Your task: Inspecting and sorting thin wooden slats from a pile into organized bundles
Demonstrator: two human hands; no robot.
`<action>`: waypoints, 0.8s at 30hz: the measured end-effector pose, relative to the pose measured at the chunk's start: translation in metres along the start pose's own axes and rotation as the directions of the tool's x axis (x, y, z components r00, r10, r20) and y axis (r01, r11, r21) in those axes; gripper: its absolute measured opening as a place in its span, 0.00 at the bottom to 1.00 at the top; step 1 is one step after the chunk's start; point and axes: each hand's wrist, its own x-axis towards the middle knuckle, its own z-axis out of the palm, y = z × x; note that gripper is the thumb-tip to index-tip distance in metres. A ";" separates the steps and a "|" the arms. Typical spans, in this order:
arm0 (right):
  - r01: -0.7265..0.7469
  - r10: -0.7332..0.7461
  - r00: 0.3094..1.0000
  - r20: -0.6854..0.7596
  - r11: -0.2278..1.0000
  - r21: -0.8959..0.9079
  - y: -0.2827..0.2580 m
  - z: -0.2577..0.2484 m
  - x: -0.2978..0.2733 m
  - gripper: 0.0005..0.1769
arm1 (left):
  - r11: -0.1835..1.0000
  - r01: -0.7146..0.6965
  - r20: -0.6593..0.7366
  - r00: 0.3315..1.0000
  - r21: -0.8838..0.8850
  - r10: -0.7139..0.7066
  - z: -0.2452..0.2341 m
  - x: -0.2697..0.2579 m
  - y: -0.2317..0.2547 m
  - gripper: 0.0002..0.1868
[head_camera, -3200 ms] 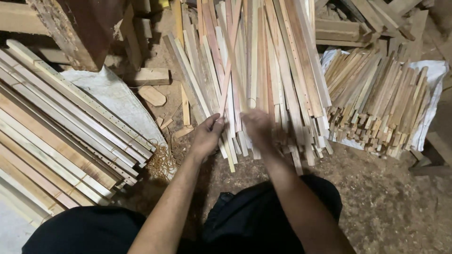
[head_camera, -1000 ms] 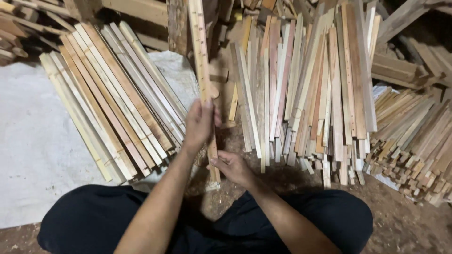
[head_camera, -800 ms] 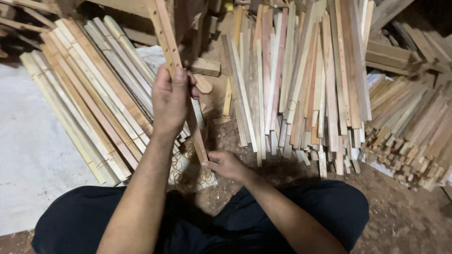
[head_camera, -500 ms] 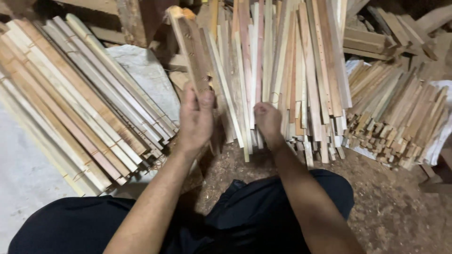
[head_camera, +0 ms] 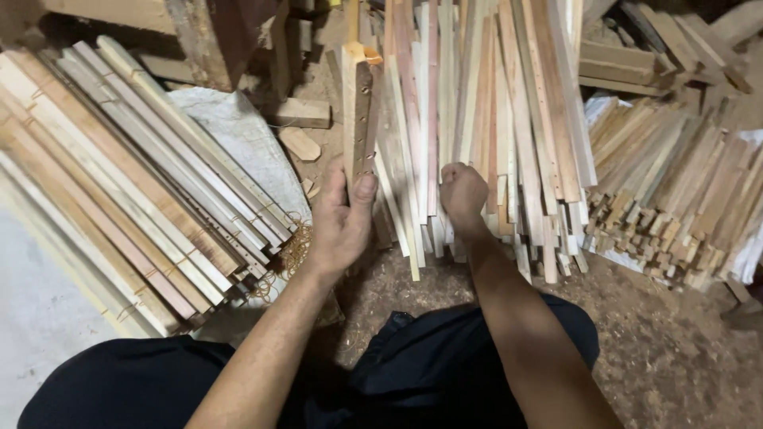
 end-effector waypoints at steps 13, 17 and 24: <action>-0.298 -0.201 0.910 0.362 0.290 0.910 -0.273 -0.149 -0.059 0.13 | 0.985 -0.003 -0.145 0.989 0.174 0.029 -0.088 -0.008 0.044 0.11; -0.262 -0.327 0.883 0.337 0.252 0.932 -0.306 -0.159 -0.075 0.15 | 0.977 -0.037 -0.156 0.985 0.209 0.070 -0.097 -0.006 0.061 0.13; -0.199 -0.419 0.860 0.290 0.248 0.948 -0.325 -0.172 -0.085 0.12 | 0.999 -0.037 -0.016 0.999 0.027 0.037 -0.108 -0.003 0.082 0.34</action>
